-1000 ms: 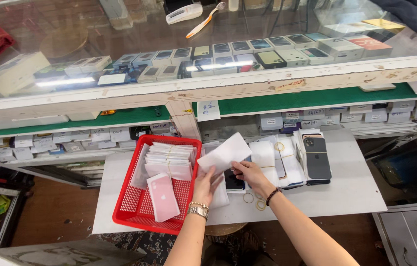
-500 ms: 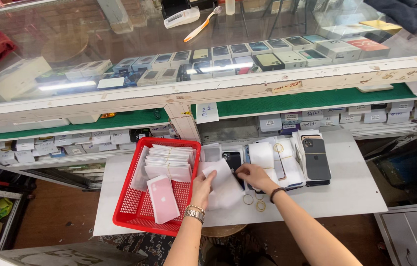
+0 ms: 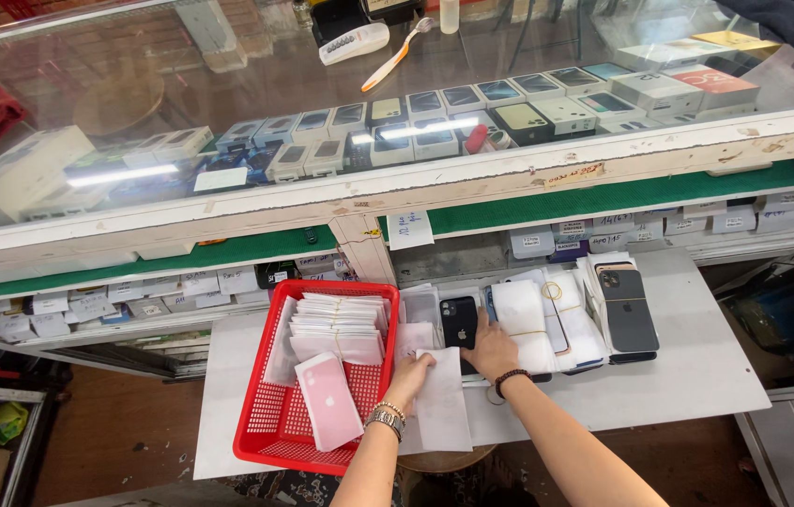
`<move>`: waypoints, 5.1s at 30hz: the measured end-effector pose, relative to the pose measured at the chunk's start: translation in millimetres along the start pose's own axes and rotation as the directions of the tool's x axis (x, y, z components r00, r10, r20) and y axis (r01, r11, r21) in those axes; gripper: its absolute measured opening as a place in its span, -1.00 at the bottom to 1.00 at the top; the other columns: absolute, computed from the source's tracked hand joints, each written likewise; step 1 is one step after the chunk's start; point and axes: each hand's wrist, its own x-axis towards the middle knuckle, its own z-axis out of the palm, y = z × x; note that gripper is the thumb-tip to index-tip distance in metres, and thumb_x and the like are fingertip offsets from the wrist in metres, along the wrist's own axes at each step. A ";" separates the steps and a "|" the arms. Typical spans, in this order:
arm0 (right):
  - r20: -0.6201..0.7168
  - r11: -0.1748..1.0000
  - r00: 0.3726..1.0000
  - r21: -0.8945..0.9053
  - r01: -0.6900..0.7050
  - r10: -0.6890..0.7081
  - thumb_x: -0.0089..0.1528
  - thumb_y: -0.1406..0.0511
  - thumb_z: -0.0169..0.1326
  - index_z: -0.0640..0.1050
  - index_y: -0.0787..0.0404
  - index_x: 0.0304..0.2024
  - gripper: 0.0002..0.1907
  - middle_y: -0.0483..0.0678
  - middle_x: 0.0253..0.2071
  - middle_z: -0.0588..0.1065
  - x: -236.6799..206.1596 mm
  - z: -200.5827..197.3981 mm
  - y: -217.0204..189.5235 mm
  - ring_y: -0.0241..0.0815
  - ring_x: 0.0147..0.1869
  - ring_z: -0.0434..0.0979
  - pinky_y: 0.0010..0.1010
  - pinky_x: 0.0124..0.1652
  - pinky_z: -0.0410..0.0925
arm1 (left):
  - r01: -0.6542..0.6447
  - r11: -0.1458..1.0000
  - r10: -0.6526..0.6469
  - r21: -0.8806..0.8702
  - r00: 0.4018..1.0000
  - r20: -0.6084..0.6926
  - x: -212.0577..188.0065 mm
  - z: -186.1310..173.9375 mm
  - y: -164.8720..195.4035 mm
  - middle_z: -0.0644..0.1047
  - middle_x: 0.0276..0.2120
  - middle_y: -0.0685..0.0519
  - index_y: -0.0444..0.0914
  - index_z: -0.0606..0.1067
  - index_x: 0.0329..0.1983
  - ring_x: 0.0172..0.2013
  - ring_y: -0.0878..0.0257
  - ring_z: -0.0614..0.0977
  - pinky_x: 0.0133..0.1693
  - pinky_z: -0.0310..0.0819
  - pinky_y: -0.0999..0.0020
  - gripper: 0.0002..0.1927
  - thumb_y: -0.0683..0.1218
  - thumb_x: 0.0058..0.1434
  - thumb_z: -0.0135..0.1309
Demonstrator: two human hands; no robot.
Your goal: The person repeatedly picks up smartphones from a red basket, removes them from white protective sleeves, and places them into stacks on the counter. The person handles multiple phones of different colors and models, organizing them into neat piles.
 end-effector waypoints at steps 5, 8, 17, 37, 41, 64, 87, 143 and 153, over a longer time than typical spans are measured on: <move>-0.004 0.934 1.000 0.358 0.003 -0.002 0.06 0.12 0.35 0.44 0.25 0.11 -0.34 0.15 -0.05 0.60 19.2 -0.8 19.2 0.11 0.05 0.60 -0.18 0.01 0.44 | -0.193 0.952 0.203 0.237 0.979 -0.016 11.9 -9.9 -5.7 0.61 -0.03 -0.18 -0.41 0.51 0.09 -0.09 0.13 0.64 -0.04 0.47 0.26 -0.49 0.06 0.23 0.07; 0.088 0.772 0.996 0.634 -0.040 -0.020 0.14 0.20 0.29 0.53 0.27 0.00 -0.55 0.08 -0.10 0.64 24.4 -13.8 37.0 0.00 -0.02 0.64 -0.24 -0.01 0.45 | -0.255 0.872 0.326 0.417 0.939 -0.107 9.8 -7.1 -5.4 0.64 -0.15 -0.18 -0.43 0.57 -0.04 -0.18 0.13 0.66 -0.10 0.49 0.27 -0.53 0.07 0.23 0.16; 0.131 -0.262 0.977 0.950 -0.172 -0.166 0.23 0.34 0.21 0.52 0.14 -0.06 -0.76 -0.15 -0.01 0.57 2.7 -47.2 69.5 -0.27 0.13 0.52 -0.29 0.15 0.31 | -0.320 0.923 0.337 0.214 0.940 -0.048 -32.8 34.4 20.5 0.62 -0.50 -0.02 -0.41 0.63 -0.40 -0.51 0.34 0.53 -0.43 0.40 0.38 -0.71 -0.05 0.08 0.36; 0.128 -0.051 0.924 0.986 -0.156 -0.360 0.20 0.27 0.26 0.52 0.15 -0.14 -0.77 -0.15 -0.18 0.58 -21.5 -68.1 88.9 -0.33 -0.11 0.51 -0.38 -0.02 0.33 | -0.487 0.859 0.501 0.159 0.864 -0.059 -64.6 86.4 15.0 0.26 -0.65 0.24 -0.24 0.34 -0.65 -0.57 0.43 0.20 -0.52 0.09 0.41 -0.56 -0.04 0.03 0.41; 0.090 -0.033 0.919 0.993 -0.111 -0.383 0.29 0.32 0.28 0.48 0.21 -0.10 -0.76 -0.09 -0.11 0.58 -20.9 -73.6 92.6 -0.28 -0.02 0.51 -0.36 -0.02 0.32 | -0.500 0.857 0.509 0.119 0.859 -0.054 -74.8 86.0 18.0 0.32 -0.62 0.24 -0.31 0.48 -0.56 -0.55 0.45 0.24 -0.50 0.14 0.44 -0.65 -0.03 0.09 0.38; 0.080 0.214 0.889 0.977 0.021 -0.452 0.23 0.33 0.15 0.50 0.14 0.11 -0.62 -0.18 -0.06 0.57 -18.8 -148.2 0.0 -0.37 -0.01 0.56 -0.45 -0.06 0.48 | -0.516 0.854 0.510 0.062 0.855 0.093 -89.5 -9.6 85.5 0.65 -0.37 0.12 -0.33 0.69 -0.24 -0.40 0.45 0.57 -0.33 0.44 0.52 -0.73 0.00 0.18 0.31; 0.193 0.500 0.858 0.862 0.083 -0.476 0.23 0.38 0.13 0.24 0.22 0.33 -0.37 0.03 -0.17 0.59 -52.1 33.8 -201.8 -0.20 -0.16 0.63 -0.35 -0.19 0.53 | -0.401 0.892 0.293 -0.208 0.864 -0.409 -96.6 -197.9 5.4 0.68 -0.30 -0.05 -0.33 0.55 -0.06 -0.35 0.22 0.70 -0.30 0.59 0.33 -0.66 -0.21 0.06 0.24; -0.071 0.958 0.985 0.229 0.171 -0.159 0.23 0.10 0.16 0.39 0.24 0.17 -0.44 0.15 -0.06 0.56 -16.1 -14.2 47.3 0.10 -0.01 0.60 -0.19 -0.01 0.44 | -0.417 0.886 0.372 -0.204 0.900 -0.227 -2.0 0.9 13.5 0.66 -0.22 -0.04 -0.42 0.59 -0.08 -0.27 0.27 0.63 -0.22 0.51 0.37 -0.71 -0.12 0.22 0.19; 0.058 0.994 0.998 -0.109 0.032 -0.026 0.04 -0.16 0.31 -0.13 0.19 0.53 0.29 0.15 0.24 0.30 -11.0 2.5 -5.1 0.11 0.25 0.44 -0.17 0.06 0.45 | -0.491 0.871 0.478 0.005 0.844 -0.243 -22.9 -14.8 16.5 0.68 -0.20 0.00 -0.37 0.52 -0.03 -0.22 0.29 0.69 -0.18 0.55 0.41 -0.68 -0.11 0.19 0.15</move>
